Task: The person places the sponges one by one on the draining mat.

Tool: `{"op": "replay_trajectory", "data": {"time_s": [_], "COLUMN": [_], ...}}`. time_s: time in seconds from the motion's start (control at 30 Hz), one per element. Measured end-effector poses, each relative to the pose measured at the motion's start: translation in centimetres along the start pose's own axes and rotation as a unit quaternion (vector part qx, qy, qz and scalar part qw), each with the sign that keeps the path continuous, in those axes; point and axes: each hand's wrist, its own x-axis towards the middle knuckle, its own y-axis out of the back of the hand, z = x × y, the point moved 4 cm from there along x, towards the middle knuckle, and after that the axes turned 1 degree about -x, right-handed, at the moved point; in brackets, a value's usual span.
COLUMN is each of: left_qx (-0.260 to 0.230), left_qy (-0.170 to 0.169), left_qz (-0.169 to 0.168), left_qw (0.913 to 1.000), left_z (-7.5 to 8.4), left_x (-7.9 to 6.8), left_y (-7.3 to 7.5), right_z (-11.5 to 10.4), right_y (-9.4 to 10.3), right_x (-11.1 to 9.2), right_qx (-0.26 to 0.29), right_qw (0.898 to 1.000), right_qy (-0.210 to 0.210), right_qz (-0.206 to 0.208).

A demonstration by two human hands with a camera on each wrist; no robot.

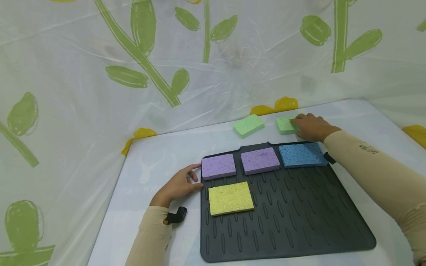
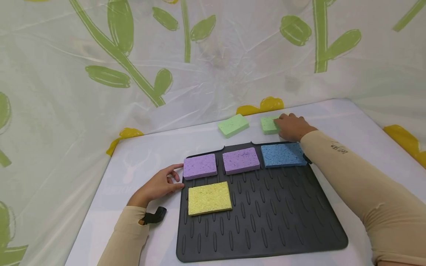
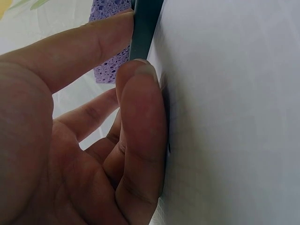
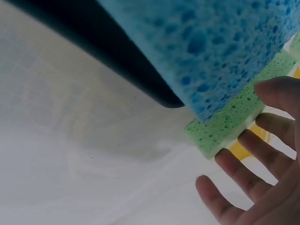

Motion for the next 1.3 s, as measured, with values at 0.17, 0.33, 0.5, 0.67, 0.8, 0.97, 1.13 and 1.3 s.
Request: {"op": "replay_trajectory", "data": {"time_s": [0.17,0.33,0.5,0.67,0.8,0.97,1.13,1.3], "left_qx": [0.0,-0.006,-0.01,-0.01,-0.011,-0.01,-0.012,-0.011], "left_qy": [0.004,0.003,0.003,0.004,0.005,0.007,0.006,0.009], "left_qz": [-0.001,-0.004,-0.006,-0.006,-0.007,-0.006,-0.007,-0.008], "left_qw": [1.0,1.0,0.9999,0.9999,0.9999,0.9999,0.9999,0.9999], "left_z": [-0.16,-0.03,0.0,0.09,-0.1,-0.2,-0.08,-0.03], "left_x": [0.08,0.08,0.01,0.01,0.07,0.09,0.14,0.1], "left_y": [-0.08,-0.04,0.01,0.03,-0.02,-0.03,-0.03,0.0], "right_z": [0.21,0.44,0.71,0.79,0.66,0.43,0.45,0.52], "right_y": [-0.04,-0.28,-0.6,-0.54,-0.58,-0.35,-0.25,-0.03], "right_x": [0.07,0.13,0.32,0.37,0.28,0.03,-0.11,-0.33], "right_qx": [-0.003,0.018,0.041,0.039,0.047,0.058,0.05,0.031], "right_qw": [1.0,1.0,0.999,0.999,0.999,0.998,0.998,0.999], "right_qy": [-0.001,-0.012,-0.006,0.003,0.0,0.005,0.014,0.025], "right_qz": [0.01,0.013,0.007,0.01,0.013,0.019,0.021,0.034]}}
